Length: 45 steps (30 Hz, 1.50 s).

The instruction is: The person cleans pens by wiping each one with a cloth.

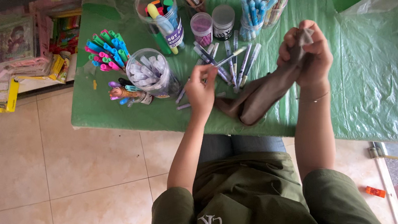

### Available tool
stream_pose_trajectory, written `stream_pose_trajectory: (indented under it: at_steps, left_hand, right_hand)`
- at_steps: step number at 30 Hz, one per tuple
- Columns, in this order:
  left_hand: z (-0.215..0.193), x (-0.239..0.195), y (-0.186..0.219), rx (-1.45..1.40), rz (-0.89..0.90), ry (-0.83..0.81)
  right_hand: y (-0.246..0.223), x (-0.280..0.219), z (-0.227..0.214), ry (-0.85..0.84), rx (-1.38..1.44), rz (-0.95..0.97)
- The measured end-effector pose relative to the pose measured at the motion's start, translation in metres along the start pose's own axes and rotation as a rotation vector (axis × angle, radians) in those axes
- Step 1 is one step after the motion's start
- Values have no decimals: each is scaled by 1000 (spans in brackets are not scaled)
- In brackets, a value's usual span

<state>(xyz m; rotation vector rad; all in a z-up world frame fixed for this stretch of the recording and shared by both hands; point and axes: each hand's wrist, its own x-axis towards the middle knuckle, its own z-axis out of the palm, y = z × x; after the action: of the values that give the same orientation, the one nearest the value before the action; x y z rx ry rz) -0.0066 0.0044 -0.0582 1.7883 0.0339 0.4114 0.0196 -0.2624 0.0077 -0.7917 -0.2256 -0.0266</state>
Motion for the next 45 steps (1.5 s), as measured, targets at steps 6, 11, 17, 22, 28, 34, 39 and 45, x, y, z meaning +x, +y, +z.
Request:
stream_pose_trajectory:
  at_steps: [6, 11, 17, 22, 28, 34, 39, 45]
  left_hand:
    - [-6, 0, 21, 497, 392, 51]
    - [-10, -4, 39, 380, 410, -17]
    - [0, -12, 60, 25, 275, -384]
    - [56, -24, 50, -264, -50, -377]
    - [114, -39, 49, -1012, -99, -480]
    - [32, -31, 74, -49, 67, -498]
    - [-67, -25, 111, 586, 267, -423]
    - [-152, 6, 134, 662, 477, 25]
  right_hand:
    - [4, 1, -2, -14, -150, 31]
    - [30, -4, 3, -126, -564, -45]
    - [30, -12, 49, -249, -1103, -192]
    - [-23, -26, 98, -314, -1041, -284]
    - [-79, -47, 120, -330, -1520, -299]
    - [-24, -26, 112, -271, -1485, -14]
    - [26, -4, 138, -563, -1355, -139]
    - [42, 10, 181, -587, -1463, -234]
